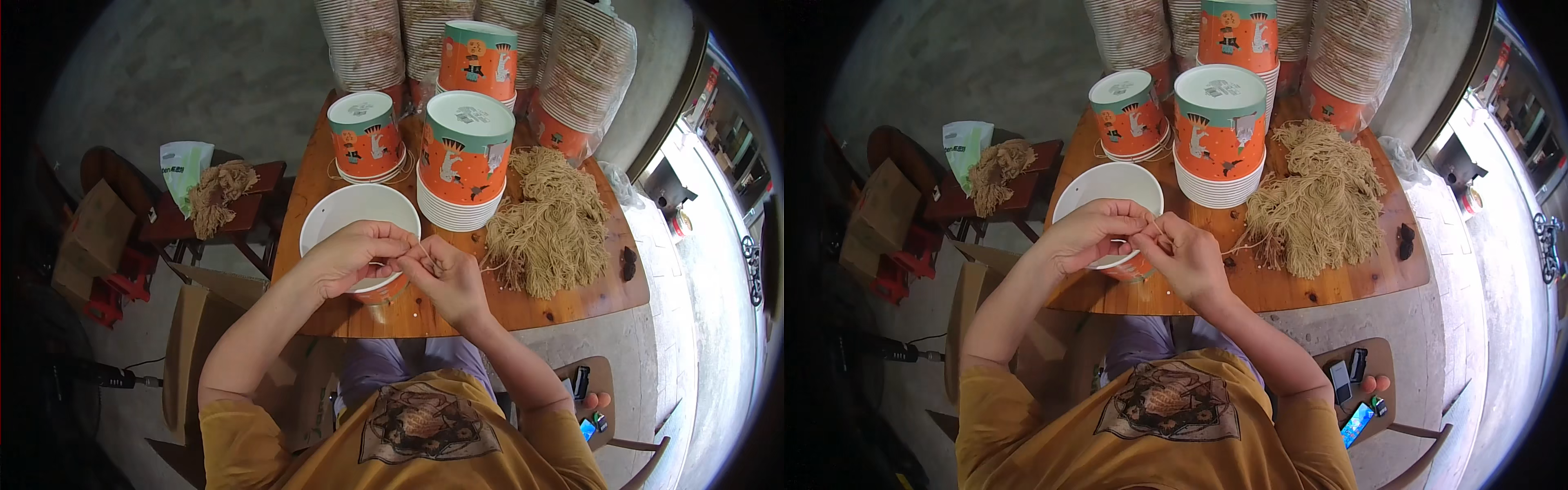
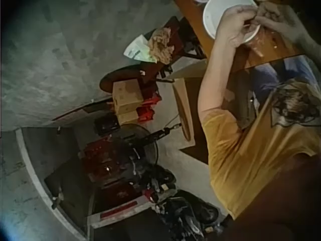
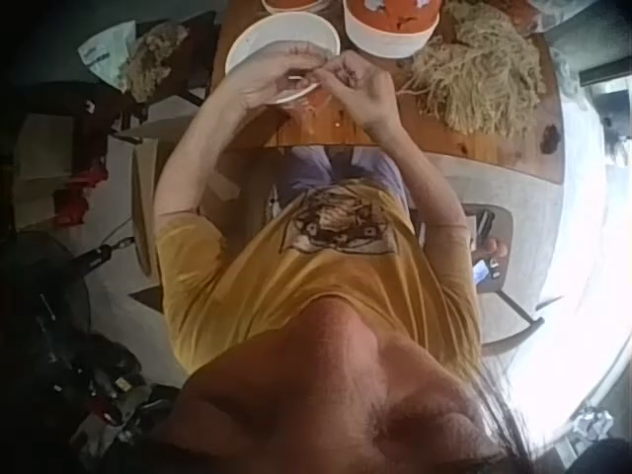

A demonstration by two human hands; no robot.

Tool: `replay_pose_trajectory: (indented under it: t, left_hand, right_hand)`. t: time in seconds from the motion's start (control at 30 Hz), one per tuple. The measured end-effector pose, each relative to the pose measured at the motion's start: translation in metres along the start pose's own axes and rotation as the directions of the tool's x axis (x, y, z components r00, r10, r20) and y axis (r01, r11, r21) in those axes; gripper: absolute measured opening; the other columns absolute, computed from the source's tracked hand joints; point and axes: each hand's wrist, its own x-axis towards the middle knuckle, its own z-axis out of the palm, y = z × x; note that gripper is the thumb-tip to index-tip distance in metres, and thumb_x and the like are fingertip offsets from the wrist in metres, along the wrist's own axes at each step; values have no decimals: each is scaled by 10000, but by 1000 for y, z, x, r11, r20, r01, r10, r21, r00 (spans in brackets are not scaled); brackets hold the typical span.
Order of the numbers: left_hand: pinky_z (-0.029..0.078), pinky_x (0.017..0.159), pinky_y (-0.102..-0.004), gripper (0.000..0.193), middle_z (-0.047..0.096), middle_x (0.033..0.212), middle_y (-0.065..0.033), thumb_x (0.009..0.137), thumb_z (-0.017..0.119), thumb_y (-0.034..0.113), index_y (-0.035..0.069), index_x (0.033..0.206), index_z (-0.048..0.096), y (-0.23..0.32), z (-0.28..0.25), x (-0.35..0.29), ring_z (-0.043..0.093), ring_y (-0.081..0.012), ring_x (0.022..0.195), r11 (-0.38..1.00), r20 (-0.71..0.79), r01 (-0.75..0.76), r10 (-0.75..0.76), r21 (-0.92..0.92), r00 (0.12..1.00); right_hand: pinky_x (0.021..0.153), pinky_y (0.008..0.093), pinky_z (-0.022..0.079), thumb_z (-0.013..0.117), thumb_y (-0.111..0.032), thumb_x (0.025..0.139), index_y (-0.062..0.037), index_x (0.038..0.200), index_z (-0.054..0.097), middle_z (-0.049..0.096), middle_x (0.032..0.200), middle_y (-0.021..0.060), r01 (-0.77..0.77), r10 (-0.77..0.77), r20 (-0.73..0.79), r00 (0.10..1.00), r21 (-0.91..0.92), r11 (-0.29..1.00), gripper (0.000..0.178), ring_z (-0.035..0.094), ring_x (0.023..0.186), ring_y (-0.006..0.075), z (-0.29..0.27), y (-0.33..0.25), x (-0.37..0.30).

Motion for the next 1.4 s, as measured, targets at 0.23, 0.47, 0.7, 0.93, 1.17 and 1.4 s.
replay_pose_trajectory:
  t: [0.23,0.47,0.7,0.93,1.17,1.4]
  left_hand:
    - [461,636,-208,177,584,885,-54,852,531,-10,-7,1024,571,0,4,1,545,-83,726,998,-32,-49,51,43,998]
    - [479,724,-228,166,534,882,-23,816,541,-59,40,944,506,2,-1,2,550,-96,773,978,66,-117,107,172,992]
    - [453,714,-232,226,501,875,-9,794,535,-69,64,944,430,-7,3,5,522,-87,772,832,99,-367,360,416,928]
    - [464,727,-293,233,514,872,-74,850,511,-41,53,1000,359,-6,11,-5,550,-155,798,445,159,-426,521,788,839]
    - [467,730,-305,226,527,887,-82,863,505,-45,49,1037,395,-6,5,-5,560,-185,800,242,322,-535,578,810,749]
    - [458,706,-277,205,523,872,-45,880,555,24,34,1080,514,-15,1,-9,541,-152,758,256,167,-460,697,850,697]
  right_hand:
    - [548,227,397,619,-129,893,1,885,600,549,763,-18,175,-163,-75,984,218,960,131,463,663,34,-6,16,5]
    - [502,177,379,585,-117,922,-10,886,581,532,685,-46,51,-46,-31,998,194,980,113,454,596,8,-22,10,9]
    - [558,247,384,666,-126,840,-7,880,622,458,643,-11,181,-182,-44,982,-20,983,133,422,600,73,-15,14,10]
    - [575,270,390,687,-123,808,-7,879,639,455,644,10,115,-115,-17,993,-4,993,144,420,602,95,-14,14,11]
    - [571,183,389,639,-72,859,2,888,598,539,745,-42,81,-80,36,996,-28,996,89,444,640,10,-16,11,11]
    - [550,183,373,629,-57,848,-11,859,582,530,729,-51,118,-120,-10,993,-108,987,66,425,628,8,-12,9,10]
